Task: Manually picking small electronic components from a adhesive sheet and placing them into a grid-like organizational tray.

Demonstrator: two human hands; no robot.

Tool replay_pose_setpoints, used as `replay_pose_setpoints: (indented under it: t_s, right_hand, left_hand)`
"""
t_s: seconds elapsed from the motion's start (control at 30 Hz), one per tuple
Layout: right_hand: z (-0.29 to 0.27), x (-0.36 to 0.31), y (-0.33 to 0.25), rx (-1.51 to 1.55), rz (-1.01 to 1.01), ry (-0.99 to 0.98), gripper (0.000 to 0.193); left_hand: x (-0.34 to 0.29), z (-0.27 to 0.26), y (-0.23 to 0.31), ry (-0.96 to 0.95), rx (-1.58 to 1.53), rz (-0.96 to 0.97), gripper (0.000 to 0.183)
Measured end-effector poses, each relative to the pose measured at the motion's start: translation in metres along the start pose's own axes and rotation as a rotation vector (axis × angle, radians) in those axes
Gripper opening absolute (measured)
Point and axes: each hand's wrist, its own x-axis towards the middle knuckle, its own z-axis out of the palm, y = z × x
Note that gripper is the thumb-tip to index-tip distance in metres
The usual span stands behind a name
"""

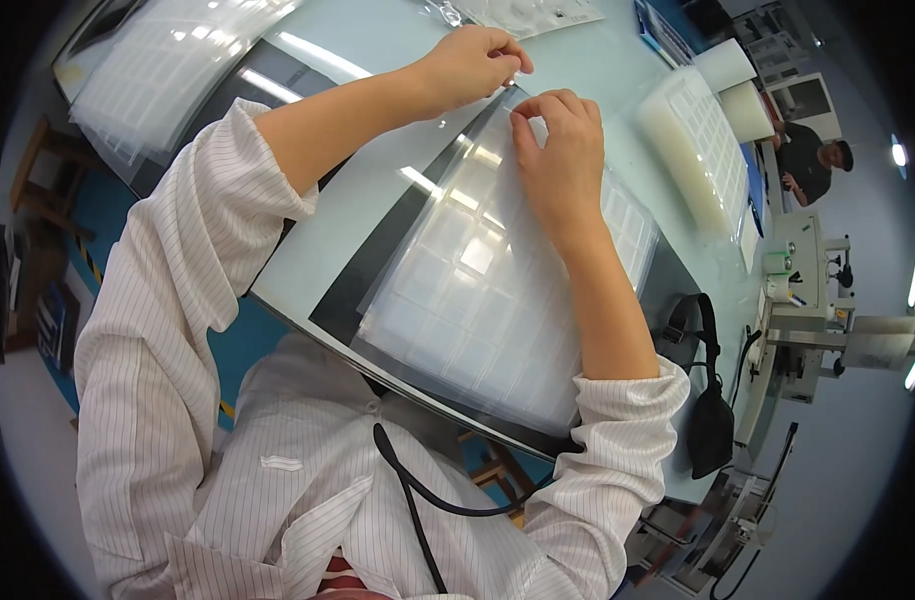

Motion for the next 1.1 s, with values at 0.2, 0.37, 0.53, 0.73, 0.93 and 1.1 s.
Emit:
replay_pose_setpoints:
  t_s: [0.2, 0.37, 0.53, 0.73, 0.93, 1.1]
  right_hand:
    - [0.003, -0.001, 0.005, 0.002, -0.037, 0.070, 0.011]
    - [-0.012, 0.000, 0.002, 0.220, 0.085, 0.193, 0.013]
    - [-0.026, 0.002, -0.005, 0.281, 0.137, 0.247, 0.018]
    - [-0.026, -0.014, -0.034, 0.143, 0.107, 0.297, 0.019]
    - [-0.007, -0.031, -0.032, -0.071, -0.077, 0.099, 0.013]
    - [-0.009, -0.029, -0.042, 0.014, -0.001, 0.041, 0.008]
  left_hand:
    - [-0.004, -0.001, 0.005, -0.083, -0.030, -0.076, 0.020]
    - [-0.010, 0.008, 0.011, -0.216, -0.077, 0.096, 0.034]
    - [-0.019, 0.004, 0.025, -0.405, -0.357, -0.043, 0.063]
    - [-0.017, 0.010, 0.027, -0.288, -0.495, -0.139, 0.032]
    - [-0.014, 0.013, 0.029, -0.019, -0.528, -0.215, 0.024]
    - [-0.021, 0.007, 0.019, -0.098, -0.442, -0.215, 0.019]
